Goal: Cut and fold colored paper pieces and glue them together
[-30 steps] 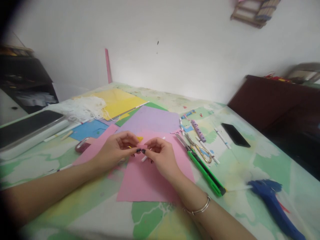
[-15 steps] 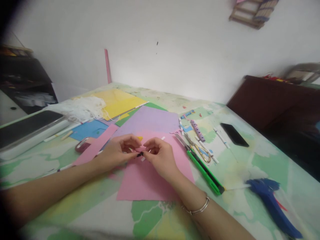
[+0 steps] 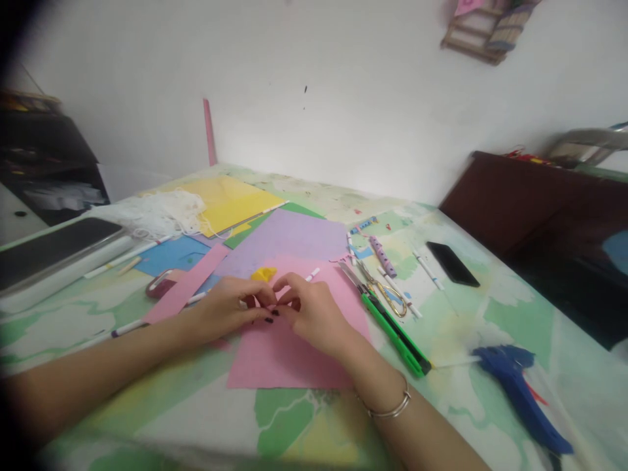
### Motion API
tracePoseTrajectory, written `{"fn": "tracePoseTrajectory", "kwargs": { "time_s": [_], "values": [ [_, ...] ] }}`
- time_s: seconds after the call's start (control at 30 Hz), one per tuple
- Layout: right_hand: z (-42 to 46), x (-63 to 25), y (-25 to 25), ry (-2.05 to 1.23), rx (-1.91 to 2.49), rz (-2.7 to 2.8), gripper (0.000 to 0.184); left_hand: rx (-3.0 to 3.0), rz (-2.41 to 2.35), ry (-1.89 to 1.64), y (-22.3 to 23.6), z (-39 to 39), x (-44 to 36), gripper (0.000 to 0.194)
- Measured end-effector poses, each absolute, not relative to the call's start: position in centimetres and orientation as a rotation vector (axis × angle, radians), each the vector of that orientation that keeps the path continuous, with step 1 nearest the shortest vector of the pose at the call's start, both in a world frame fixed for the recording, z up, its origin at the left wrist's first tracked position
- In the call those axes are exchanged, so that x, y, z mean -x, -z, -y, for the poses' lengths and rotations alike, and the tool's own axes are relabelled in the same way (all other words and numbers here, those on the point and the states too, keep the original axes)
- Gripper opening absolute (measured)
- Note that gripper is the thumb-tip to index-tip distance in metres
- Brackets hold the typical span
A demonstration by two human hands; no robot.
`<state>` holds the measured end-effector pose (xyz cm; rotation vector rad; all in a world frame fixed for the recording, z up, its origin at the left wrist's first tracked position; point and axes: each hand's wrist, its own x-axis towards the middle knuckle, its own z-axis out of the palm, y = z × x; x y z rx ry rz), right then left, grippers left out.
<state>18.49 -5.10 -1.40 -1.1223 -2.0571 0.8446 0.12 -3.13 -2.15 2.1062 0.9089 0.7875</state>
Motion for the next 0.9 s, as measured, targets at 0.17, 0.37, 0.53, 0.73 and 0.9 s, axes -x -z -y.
{"fn": "tracePoseTrajectory", "kwargs": {
  "time_s": [0.17, 0.37, 0.53, 0.73, 0.9],
  "values": [
    [3.1, -24.1, -1.8, -0.371, 1.502, 1.747, 0.015, -1.751, -1.035, -0.916, 1.5, 3.1, 0.2, 0.012],
    [1.0, -32.6, -2.8, -0.173, 2.555, 1.642, 0.013, -1.330, -0.997, -1.201, 0.5, 1.5, 1.7, 0.018],
    [0.4, -33.1, -1.2, -0.380, 2.592, 1.728, 0.015, -1.087, -0.941, -1.307, 0.6, 0.5, 2.6, 0.017],
    [0.3, -32.5, -1.2, -0.406, 2.605, 1.752, 0.013, -1.001, -0.886, -1.290, 0.2, 0.6, 2.8, 0.020],
    [0.3, -32.7, -1.0, -0.457, 2.517, 1.855, 0.012, -0.991, -0.875, -1.269, 0.5, 0.4, 2.8, 0.020]
  ]
}}
